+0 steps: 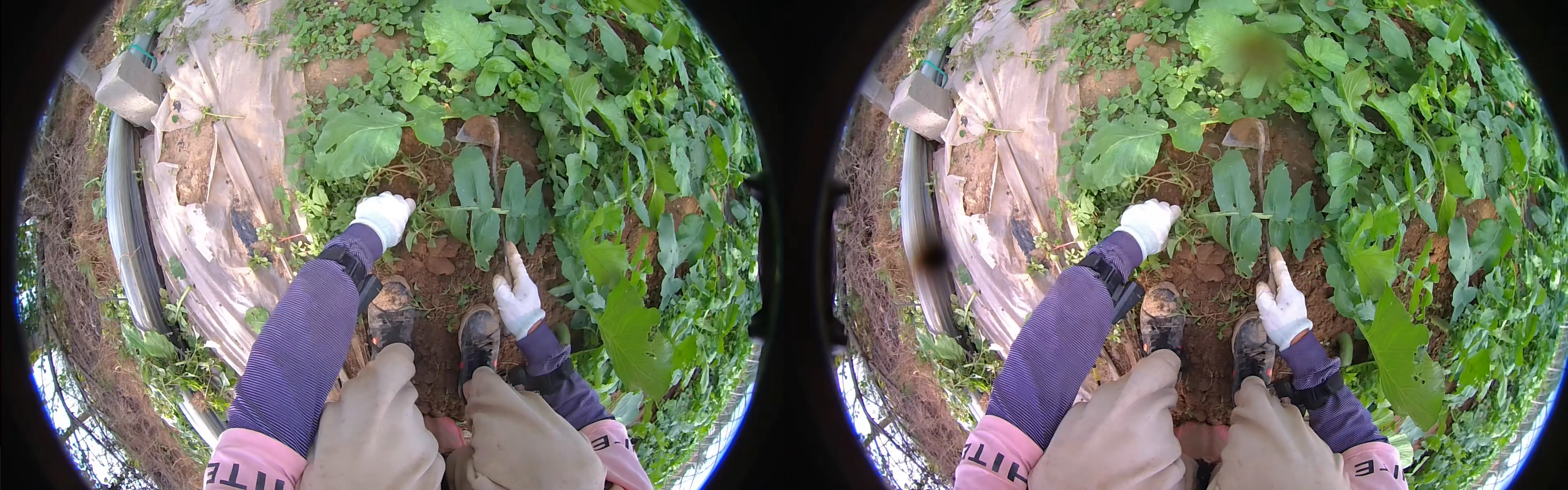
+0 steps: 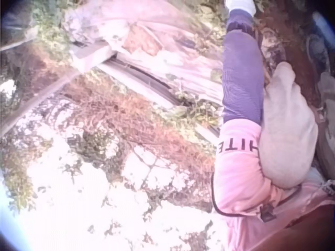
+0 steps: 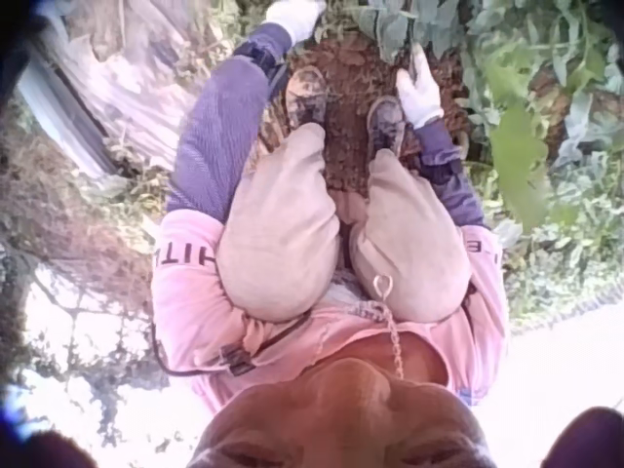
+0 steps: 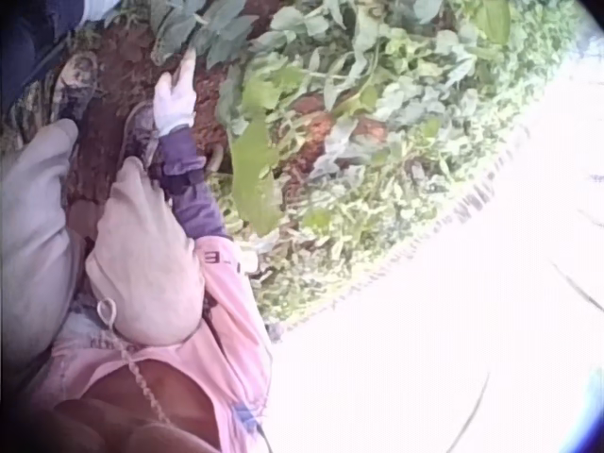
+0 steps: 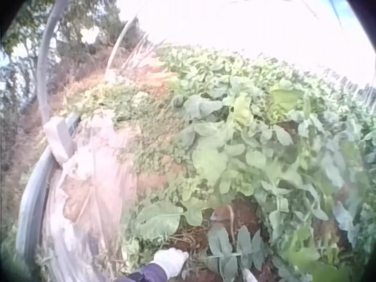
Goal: The person uses a small hand hoe to loosen soil and remove weeds around leafy green plants in a garden bed. They repeatedly scrape the soil surface, pull out weeds by hand, and move between adjacent plants to clear the area.
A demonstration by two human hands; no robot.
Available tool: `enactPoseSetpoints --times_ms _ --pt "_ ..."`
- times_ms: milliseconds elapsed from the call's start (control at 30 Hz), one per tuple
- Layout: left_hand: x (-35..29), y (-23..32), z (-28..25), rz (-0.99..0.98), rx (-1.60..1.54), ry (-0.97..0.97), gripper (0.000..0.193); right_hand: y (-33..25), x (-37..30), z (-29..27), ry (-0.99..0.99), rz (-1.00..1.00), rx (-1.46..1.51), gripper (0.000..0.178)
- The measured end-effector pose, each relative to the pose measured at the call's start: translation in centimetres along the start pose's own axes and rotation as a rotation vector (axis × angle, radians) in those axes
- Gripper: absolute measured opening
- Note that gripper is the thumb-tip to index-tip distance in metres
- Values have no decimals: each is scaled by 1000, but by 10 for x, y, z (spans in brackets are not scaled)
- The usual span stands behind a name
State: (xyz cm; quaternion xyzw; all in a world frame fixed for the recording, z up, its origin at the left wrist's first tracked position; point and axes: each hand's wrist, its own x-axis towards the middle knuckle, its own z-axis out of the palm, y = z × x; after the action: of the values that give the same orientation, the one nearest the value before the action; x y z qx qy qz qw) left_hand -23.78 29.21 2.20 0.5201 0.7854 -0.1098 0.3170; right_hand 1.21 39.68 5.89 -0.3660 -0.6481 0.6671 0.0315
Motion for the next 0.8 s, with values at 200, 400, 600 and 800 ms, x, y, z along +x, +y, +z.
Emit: enactPoseSetpoints --times_ms 200,400,600,800 --pt "35 9 -21 -63 -332 356 34 -1 1 1 5 194 17 62" --pt "64 -6 -21 -30 -31 -177 42 12 5 9 4 -1 -68 61" --pt "-42 -55 38 182 -440 405 51 22 -6 2 -6 -56 -360 59" --pt "-182 -143 86 -815 -1254 938 25 5 8 26 -283 -152 -613 54"
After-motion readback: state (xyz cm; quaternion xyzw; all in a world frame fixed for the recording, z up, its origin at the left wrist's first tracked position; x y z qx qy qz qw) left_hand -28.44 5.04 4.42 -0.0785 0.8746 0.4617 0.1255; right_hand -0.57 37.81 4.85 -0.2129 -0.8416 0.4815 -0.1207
